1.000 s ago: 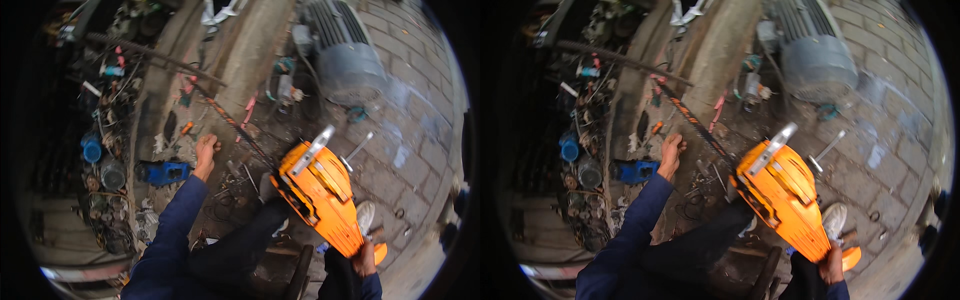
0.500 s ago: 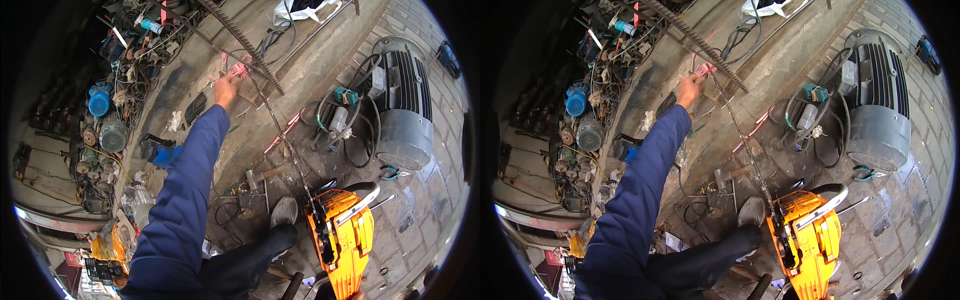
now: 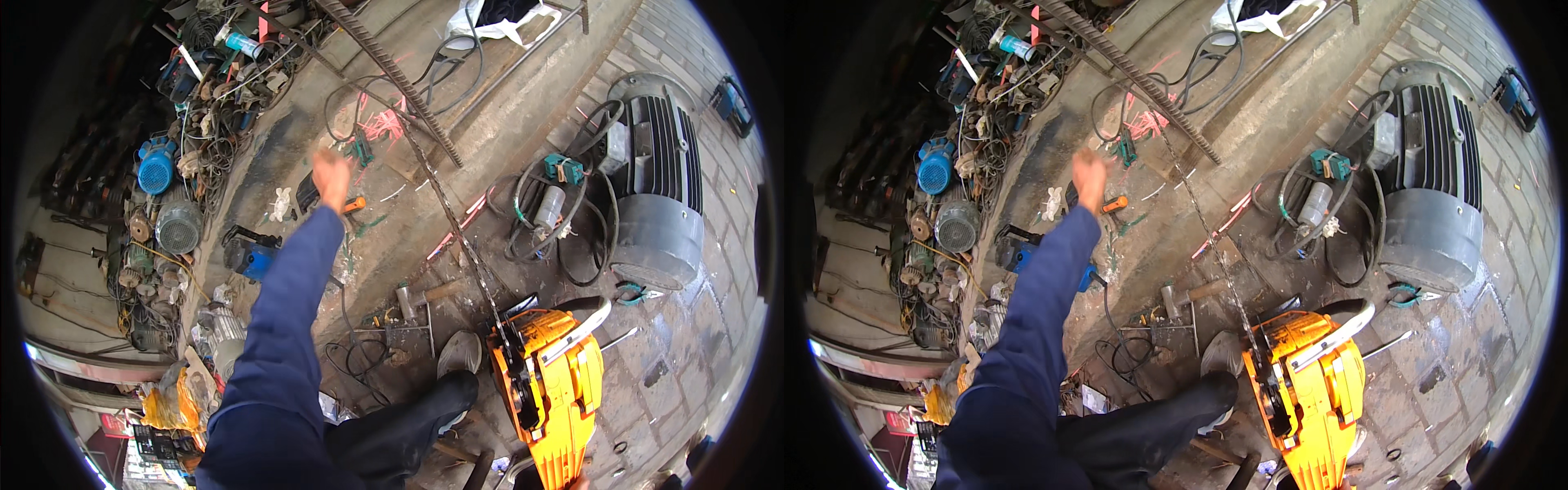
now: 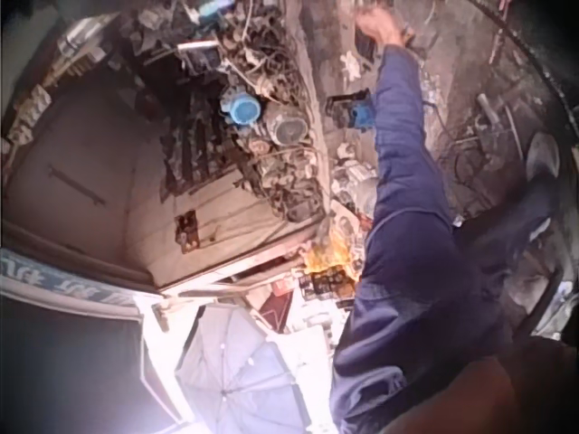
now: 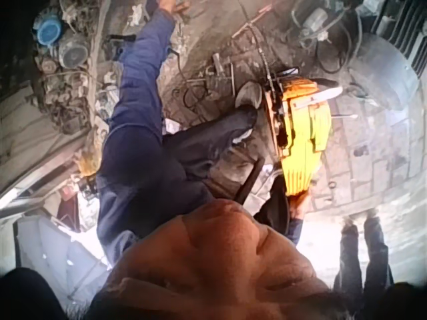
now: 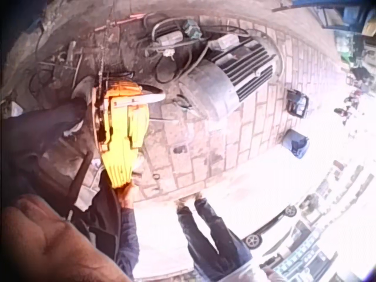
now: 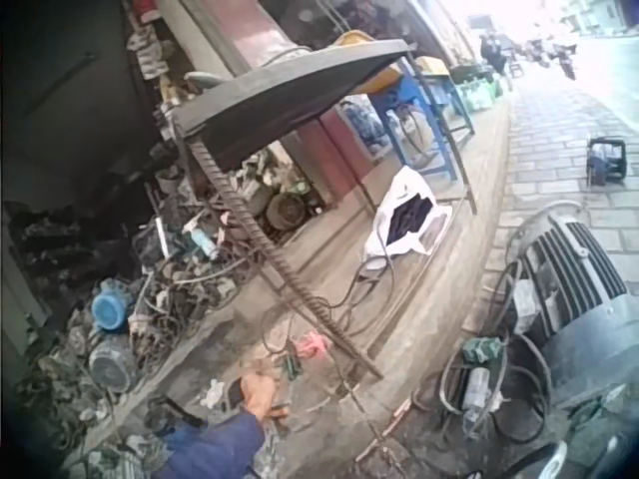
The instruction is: The person sits on the ground and attempts to start a yellow chainsaw by repeatedly pulling the starter cord. The person then opens the engine cover and adjusts internal components with their hands.
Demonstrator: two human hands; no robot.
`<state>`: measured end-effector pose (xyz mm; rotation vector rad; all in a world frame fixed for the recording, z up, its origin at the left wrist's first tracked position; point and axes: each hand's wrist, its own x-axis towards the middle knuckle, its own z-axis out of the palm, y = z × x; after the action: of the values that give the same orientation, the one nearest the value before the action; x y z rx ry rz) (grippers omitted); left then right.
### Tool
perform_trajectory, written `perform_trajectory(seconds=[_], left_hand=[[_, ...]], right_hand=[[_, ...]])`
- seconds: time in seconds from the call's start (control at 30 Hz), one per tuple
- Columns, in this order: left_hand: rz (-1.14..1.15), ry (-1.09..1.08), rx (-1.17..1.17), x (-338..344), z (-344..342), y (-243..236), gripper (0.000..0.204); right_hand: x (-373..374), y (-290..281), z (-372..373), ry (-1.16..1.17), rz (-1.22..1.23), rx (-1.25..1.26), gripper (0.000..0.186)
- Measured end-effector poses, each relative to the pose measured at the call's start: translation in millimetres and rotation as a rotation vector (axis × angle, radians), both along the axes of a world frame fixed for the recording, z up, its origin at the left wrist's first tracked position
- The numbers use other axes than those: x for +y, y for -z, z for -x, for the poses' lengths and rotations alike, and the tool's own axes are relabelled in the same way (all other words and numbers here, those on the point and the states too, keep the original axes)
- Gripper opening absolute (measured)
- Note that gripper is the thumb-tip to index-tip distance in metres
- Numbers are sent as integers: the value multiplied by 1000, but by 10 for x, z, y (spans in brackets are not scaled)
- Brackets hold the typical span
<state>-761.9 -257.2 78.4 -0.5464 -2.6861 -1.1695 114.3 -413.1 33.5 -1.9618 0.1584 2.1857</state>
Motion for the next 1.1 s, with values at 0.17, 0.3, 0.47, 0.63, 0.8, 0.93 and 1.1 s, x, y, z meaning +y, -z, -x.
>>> perform_trajectory(seconds=[0.17,0.3,0.47,0.63,0.8,0.93,1.1], left_hand=[[-83,623,-596,-1208,-2355,-92,13],[399,992,-982,-1660,-3371,-587,24],[607,1355,-897,-1801,-3775,-1659,30],[654,1445,-858,-1953,-4272,-3191,41],[383,1221,-1371,-2782,-5175,-3172,54],[-27,1057,-1691,-3276,-5968,-1542,47],[-230,548,-1735,-3572,-6423,-1312,34]], right_hand=[[-146,-21,-81,-93,-79,45,54],[-216,-1,-107,-141,-157,189,56],[-101,-599,164,-212,-55,330,58],[-168,-1148,376,-329,38,270,48],[-463,-1525,598,-353,24,326,41],[-762,-1709,816,-330,18,244,37],[-1324,-1779,1078,-222,-77,249,30]])
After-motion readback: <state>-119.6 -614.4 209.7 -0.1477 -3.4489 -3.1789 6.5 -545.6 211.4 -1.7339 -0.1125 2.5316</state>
